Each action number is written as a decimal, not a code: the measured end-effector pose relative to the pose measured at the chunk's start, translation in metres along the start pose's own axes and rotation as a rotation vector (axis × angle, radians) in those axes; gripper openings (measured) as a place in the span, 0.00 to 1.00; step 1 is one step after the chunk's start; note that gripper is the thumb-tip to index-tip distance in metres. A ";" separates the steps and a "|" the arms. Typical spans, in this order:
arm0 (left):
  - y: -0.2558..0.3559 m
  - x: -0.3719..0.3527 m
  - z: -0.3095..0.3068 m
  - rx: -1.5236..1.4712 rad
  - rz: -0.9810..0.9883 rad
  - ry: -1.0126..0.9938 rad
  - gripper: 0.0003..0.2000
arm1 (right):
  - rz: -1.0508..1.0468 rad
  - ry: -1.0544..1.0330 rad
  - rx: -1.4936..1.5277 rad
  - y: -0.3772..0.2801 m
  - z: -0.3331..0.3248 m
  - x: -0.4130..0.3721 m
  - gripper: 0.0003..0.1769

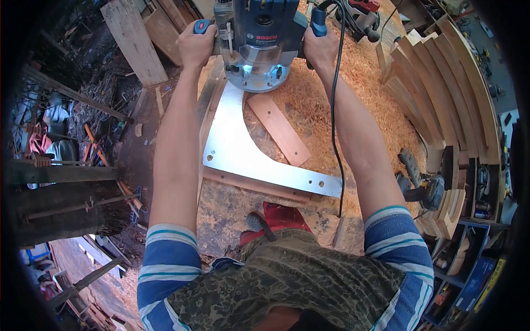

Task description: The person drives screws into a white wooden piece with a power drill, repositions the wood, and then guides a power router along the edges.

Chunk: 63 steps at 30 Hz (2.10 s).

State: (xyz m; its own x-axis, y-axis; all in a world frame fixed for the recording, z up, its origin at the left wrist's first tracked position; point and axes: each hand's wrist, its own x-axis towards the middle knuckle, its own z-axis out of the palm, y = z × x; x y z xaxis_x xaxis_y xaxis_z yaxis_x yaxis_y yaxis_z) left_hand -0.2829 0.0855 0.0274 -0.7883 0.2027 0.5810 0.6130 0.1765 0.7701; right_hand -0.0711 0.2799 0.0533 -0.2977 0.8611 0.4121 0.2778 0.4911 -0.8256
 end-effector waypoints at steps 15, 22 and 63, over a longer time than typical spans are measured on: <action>0.007 0.006 0.006 0.001 -0.045 -0.046 0.18 | 0.007 -0.005 0.000 -0.007 0.000 0.004 0.20; 0.005 0.010 0.013 -0.013 0.015 0.009 0.14 | 0.027 -0.021 0.017 -0.011 -0.001 0.006 0.22; -0.007 0.031 0.043 -0.032 0.013 -0.024 0.16 | 0.020 0.043 -0.041 0.013 0.015 0.033 0.25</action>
State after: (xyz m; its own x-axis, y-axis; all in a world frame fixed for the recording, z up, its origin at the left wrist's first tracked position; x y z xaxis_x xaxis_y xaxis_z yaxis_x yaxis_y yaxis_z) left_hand -0.3091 0.1318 0.0289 -0.7784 0.2283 0.5847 0.6209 0.1432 0.7707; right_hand -0.0907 0.3127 0.0509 -0.2519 0.8755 0.4125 0.3205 0.4776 -0.8180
